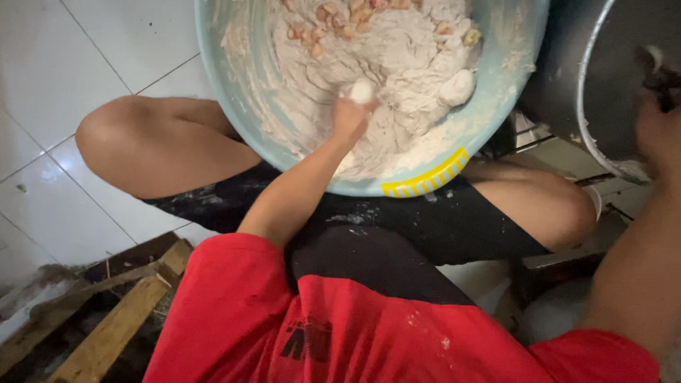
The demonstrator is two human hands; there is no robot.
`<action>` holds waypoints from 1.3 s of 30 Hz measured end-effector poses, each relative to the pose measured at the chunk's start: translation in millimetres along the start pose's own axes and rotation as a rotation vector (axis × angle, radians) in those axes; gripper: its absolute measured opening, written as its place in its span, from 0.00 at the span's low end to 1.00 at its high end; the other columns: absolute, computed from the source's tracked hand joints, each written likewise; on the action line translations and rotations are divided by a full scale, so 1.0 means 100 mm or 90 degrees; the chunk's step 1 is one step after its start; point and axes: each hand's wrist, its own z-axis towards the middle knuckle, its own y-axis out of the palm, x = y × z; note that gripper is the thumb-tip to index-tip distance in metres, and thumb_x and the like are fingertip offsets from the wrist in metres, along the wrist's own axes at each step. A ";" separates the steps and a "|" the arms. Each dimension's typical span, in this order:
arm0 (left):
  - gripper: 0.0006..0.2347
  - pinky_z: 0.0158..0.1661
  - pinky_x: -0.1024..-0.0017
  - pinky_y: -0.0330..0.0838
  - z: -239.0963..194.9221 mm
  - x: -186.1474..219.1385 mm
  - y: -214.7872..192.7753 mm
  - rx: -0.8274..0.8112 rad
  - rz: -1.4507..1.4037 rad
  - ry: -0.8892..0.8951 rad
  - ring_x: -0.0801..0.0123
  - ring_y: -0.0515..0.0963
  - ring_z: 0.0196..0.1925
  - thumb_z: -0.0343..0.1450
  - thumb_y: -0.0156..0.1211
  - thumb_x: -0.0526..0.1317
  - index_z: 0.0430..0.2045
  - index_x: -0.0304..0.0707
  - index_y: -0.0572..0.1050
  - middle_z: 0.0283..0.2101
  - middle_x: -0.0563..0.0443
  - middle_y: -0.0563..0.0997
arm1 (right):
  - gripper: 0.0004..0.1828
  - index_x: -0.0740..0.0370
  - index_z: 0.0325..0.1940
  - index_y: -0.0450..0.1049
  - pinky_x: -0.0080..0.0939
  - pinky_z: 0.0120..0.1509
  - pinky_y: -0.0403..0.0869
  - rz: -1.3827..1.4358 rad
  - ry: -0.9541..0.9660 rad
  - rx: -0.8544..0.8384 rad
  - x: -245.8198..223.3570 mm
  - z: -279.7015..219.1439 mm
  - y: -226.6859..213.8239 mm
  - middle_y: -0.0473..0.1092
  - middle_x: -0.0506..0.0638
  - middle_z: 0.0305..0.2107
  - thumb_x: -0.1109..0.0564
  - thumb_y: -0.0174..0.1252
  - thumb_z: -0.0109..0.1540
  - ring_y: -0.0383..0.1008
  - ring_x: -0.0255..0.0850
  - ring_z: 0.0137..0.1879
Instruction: The person scoops dough from a large bowl, shapes it into small balls, and drops them into a pot of boiling water. They use a ladle to stir the boiling water and a strainer to remove cooked balls, placing them into a second pot. The person also adds chopped ingredients from a blue tray into the dough and mixes them by hand.
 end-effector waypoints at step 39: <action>0.27 0.40 0.51 0.76 -0.39 1.04 -0.25 -0.356 0.502 0.142 0.37 0.81 0.38 0.63 0.69 0.59 0.33 0.24 0.80 0.33 0.24 0.80 | 0.20 0.70 0.69 0.65 0.31 0.37 0.66 0.942 0.067 -0.353 -2.72 -0.78 -0.19 0.70 0.48 0.39 0.64 0.45 0.72 0.67 0.32 0.37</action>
